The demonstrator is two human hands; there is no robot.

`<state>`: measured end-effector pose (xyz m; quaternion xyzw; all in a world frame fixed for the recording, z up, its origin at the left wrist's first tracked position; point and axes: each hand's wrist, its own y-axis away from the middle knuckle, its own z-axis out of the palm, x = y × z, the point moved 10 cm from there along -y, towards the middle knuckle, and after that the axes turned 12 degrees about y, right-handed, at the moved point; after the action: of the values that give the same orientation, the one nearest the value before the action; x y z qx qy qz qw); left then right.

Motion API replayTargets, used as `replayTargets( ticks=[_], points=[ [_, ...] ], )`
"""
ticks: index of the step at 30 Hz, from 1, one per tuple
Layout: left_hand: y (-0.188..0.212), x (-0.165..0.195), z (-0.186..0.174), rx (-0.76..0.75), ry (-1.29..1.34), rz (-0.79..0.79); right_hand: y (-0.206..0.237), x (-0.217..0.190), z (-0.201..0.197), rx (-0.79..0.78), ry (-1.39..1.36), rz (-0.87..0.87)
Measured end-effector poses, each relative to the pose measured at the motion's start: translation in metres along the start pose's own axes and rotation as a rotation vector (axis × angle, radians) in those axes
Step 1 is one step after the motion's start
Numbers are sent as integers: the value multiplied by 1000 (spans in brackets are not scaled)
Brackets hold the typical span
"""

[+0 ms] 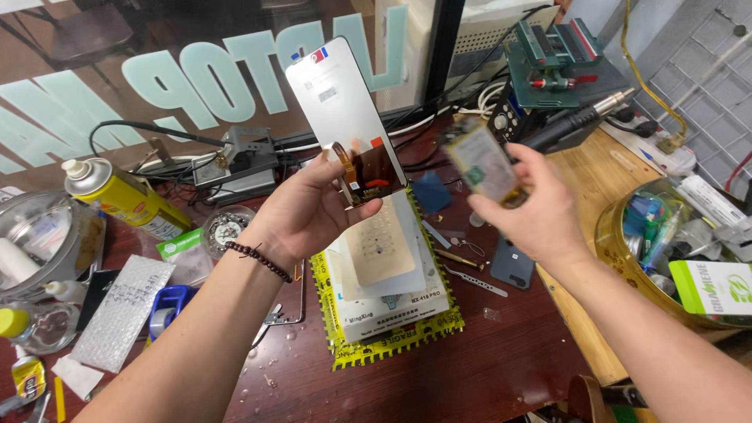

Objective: The person disassembles a smartphone at a repair bench. They separate the back cover and screen assembly from the phone frame, peel adhesive tape from a roll, apply the tape to the frame, then lift out the battery and set the exposed internal chassis on the bench.

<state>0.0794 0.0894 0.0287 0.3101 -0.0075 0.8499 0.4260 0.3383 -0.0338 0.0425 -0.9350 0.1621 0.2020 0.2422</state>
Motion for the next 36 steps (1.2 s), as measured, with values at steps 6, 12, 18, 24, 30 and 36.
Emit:
replayTargets(
  ticks=[6, 12, 18, 24, 30, 36],
  points=[
    [-22, -37, 5, -42, 19, -153, 68, 188, 20, -79, 416, 512],
    [-28, -45, -6, 10, -18, -156, 78, 236, 69, -139, 447, 526],
    [-11, -30, -28, 172, -238, -79, 54, 185, 51, -332, 704, 460],
    [13, -41, -46, 281, -297, -146, -15, 22, 108, -486, -571, 379],
    [16, -49, -59, 327, -236, -150, -15, -76, 155, -791, -892, 462],
    [31, -47, -63, 488, -532, -133, -17, -63, 167, -758, -798, 506]
  ],
)
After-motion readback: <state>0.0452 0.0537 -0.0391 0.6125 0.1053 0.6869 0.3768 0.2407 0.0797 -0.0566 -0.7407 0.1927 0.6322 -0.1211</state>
